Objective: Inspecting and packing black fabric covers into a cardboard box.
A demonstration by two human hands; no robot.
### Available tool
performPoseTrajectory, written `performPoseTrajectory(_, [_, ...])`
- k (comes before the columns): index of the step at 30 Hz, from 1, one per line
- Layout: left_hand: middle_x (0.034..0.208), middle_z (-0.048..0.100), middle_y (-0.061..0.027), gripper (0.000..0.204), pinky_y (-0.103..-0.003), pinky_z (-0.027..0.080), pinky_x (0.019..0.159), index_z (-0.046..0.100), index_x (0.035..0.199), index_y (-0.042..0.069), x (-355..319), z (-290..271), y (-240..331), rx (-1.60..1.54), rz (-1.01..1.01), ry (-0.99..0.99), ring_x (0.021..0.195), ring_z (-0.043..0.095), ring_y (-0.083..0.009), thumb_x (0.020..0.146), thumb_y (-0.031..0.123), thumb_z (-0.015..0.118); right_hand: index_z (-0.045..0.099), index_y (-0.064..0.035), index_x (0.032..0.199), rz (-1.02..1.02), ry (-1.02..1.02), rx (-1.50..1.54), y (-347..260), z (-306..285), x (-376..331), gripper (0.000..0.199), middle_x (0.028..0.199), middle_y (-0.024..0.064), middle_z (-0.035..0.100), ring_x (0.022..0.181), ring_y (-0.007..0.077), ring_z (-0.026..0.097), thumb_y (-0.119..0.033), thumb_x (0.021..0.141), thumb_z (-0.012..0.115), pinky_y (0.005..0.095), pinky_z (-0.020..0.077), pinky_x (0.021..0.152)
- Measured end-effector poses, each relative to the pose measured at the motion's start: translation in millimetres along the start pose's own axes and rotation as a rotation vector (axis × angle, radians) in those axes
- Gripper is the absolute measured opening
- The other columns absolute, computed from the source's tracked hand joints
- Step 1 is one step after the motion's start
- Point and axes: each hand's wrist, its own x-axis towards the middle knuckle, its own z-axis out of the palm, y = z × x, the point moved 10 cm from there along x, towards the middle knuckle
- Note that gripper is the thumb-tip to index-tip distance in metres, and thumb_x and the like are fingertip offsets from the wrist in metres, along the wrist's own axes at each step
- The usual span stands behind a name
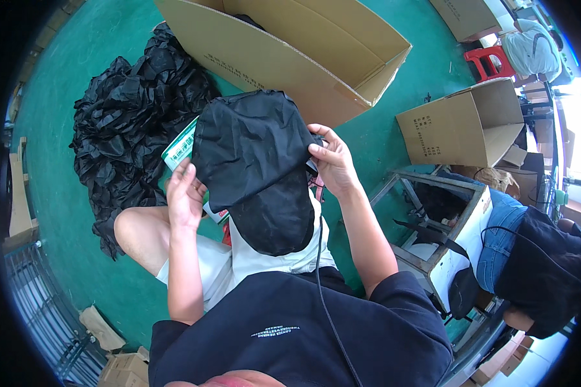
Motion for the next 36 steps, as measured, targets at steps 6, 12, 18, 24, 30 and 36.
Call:
performPoseTrajectory(6, [0.126, 0.065, -0.0173, 0.071, -0.032, 0.046, 0.105, 0.031, 0.146, -0.005, -46, 32, -10, -0.046, 0.106, -0.115, 0.114, 0.064, -0.0206, 0.09, 0.001, 0.073, 0.05, 0.0007, 0.13, -0.144, -0.024, -0.1, -15, 19, -14, 0.049, 0.105, 0.0106, 0.073, 0.095, 0.0147, 0.07, 0.002, 0.088, 0.074, 0.0273, 0.0534, 0.092])
performPoseTrajectory(12, [0.114, 0.069, -0.0069, 0.035, -0.027, 0.045, 0.097, 0.059, 0.126, -0.004, -63, 55, 0, 0.088, 0.19, -0.205, 0.102, 0.062, -0.0118, 0.095, 0.008, 0.07, 0.054, -0.0002, 0.125, -0.304, -0.061, -0.259, -40, 44, -26, 0.04, 0.103, 0.0086, 0.072, 0.09, 0.0125, 0.069, 0.002, 0.09, 0.072, 0.0238, 0.0545, 0.085])
performPoseTrajectory(18, [0.11, 0.07, -0.0014, 0.019, -0.025, 0.044, 0.092, 0.069, 0.112, -0.001, -57, 40, -32, 0.074, 0.098, -0.083, 0.098, 0.06, -0.0082, 0.099, 0.012, 0.065, 0.06, -0.0012, 0.113, -0.214, 0.166, -0.236, -21, 24, -29, 0.015, 0.098, 0.0014, 0.065, 0.085, 0.0061, 0.062, -0.001, 0.098, 0.063, 0.0213, 0.0504, 0.081])
performPoseTrajectory(24, [0.082, 0.07, 0.0014, 0.017, -0.022, 0.047, 0.059, 0.073, 0.097, 0.001, -70, 10, -73, 0.151, -0.09, 0.057, 0.066, 0.059, -0.0064, 0.097, 0.015, 0.063, 0.06, -0.0039, 0.108, 0.036, 0.196, -0.335, 31, -12, -45, 0.011, 0.088, -0.0007, 0.066, 0.079, 0.0047, 0.062, -0.001, 0.098, 0.063, 0.0193, 0.0482, 0.075])
performPoseTrajectory(30, [0.061, 0.047, 0.0087, 0.031, -0.021, 0.035, 0.05, 0.058, 0.068, 0.012, -69, -9, -74, 0.437, -0.028, 0.056, 0.056, 0.043, -0.0022, 0.096, 0.02, 0.066, 0.059, -0.0035, 0.106, 0.173, 0.224, -0.565, 33, -15, -57, 0.009, 0.074, -0.0057, 0.06, 0.057, 0.0011, 0.049, -0.007, 0.1, 0.064, 0.0188, 0.0363, 0.051])
performPoseTrajectory(36, [0.064, 0.048, 0.0078, 0.034, -0.021, 0.038, 0.05, 0.056, 0.07, 0.014, -56, -10, -76, 0.258, -0.086, 0.063, 0.056, 0.045, -0.0027, 0.098, 0.028, 0.068, 0.058, -0.0038, 0.105, 0.092, 0.211, -0.617, 25, -3, -53, 0.008, 0.069, -0.0064, 0.056, 0.053, 0.0009, 0.043, -0.008, 0.101, 0.063, 0.0206, 0.0287, 0.046])
